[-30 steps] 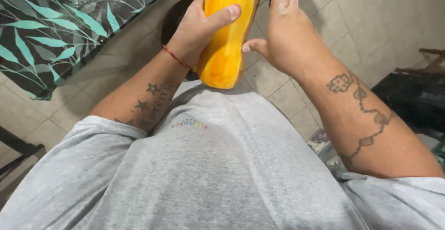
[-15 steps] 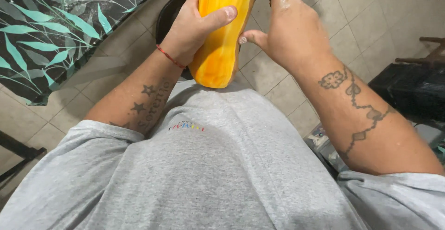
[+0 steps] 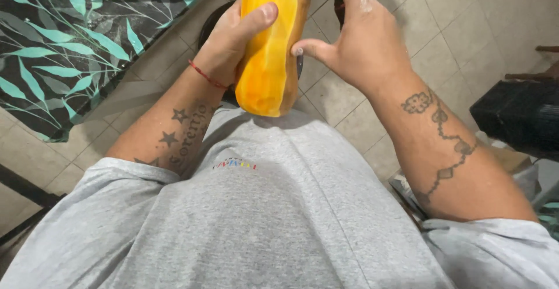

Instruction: Peeling a butternut squash with a hand peeler over a trash can.

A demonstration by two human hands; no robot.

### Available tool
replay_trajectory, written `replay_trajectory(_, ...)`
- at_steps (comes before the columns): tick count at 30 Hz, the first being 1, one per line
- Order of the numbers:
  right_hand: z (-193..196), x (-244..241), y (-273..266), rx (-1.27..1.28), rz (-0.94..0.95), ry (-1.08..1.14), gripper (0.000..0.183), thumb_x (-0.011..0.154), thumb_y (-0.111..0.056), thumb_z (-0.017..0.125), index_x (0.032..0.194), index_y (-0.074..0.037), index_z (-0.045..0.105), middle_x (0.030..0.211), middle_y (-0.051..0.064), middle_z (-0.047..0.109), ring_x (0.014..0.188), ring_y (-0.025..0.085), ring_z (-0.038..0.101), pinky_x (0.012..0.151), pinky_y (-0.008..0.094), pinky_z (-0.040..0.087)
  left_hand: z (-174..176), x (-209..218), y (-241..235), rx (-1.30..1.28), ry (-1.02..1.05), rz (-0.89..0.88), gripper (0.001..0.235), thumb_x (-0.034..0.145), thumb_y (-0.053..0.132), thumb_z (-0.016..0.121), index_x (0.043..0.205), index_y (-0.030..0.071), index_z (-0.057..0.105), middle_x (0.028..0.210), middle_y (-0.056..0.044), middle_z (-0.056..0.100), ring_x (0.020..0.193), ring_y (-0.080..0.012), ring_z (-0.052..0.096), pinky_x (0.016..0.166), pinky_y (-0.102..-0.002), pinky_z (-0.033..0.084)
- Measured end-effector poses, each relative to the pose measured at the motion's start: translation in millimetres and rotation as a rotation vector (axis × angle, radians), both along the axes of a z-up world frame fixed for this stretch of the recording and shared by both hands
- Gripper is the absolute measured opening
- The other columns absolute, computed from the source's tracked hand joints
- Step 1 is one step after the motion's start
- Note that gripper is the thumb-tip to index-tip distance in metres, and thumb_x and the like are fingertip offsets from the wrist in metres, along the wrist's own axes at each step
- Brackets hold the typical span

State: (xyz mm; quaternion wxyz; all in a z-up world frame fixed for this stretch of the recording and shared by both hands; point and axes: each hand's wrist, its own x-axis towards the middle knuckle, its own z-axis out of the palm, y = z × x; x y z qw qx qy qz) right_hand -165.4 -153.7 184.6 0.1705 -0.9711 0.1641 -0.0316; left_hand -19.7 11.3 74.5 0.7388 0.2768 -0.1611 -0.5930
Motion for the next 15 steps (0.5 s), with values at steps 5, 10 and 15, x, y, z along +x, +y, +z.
replay_trajectory(5, 29.1, -8.5, 8.5, 0.181, -0.192, 0.181, 0.086, 0.081, -0.046, 0.097, 0.132, -0.003, 0.044, 0.102, 0.019, 0.069, 0.095, 0.036, 0.071, 0.084, 0.044, 0.058, 7.2, 7.8, 7.6, -0.030, -0.168, -0.015, 0.076, 0.096, 0.040, 0.077, 0.152, 0.001, 0.044, 0.137, -0.008, 0.061, 0.126, -0.0171, 0.062, 0.111, -0.035, 0.054)
replay_trajectory(10, 23.1, -23.2, 3.4, 0.090, -0.007, -0.008, 0.088, 0.086, -0.038, 0.094, 0.139, 0.004, 0.037, 0.130, 0.024, 0.065, 0.121, 0.039, 0.068, 0.099, 0.042, 0.057, 11.9, 7.0, 10.5, -0.069, -0.208, -0.017, 0.077, 0.097, 0.036, 0.080, 0.154, 0.000, 0.043, 0.142, -0.008, 0.059, 0.133, -0.0171, 0.059, 0.117, -0.034, 0.051)
replay_trajectory(15, 24.1, -9.1, 5.4, -0.031, 0.088, 0.049, 0.109, 0.079, -0.035, 0.098, 0.151, 0.007, 0.029, 0.145, 0.028, 0.048, 0.124, 0.043, 0.061, 0.101, 0.045, 0.055, 11.9, 1.6, 8.4, 0.091, -0.305, 0.047, 0.076, 0.090, 0.036, 0.080, 0.148, 0.000, 0.045, 0.135, -0.008, 0.061, 0.125, -0.0166, 0.061, 0.110, -0.033, 0.052)
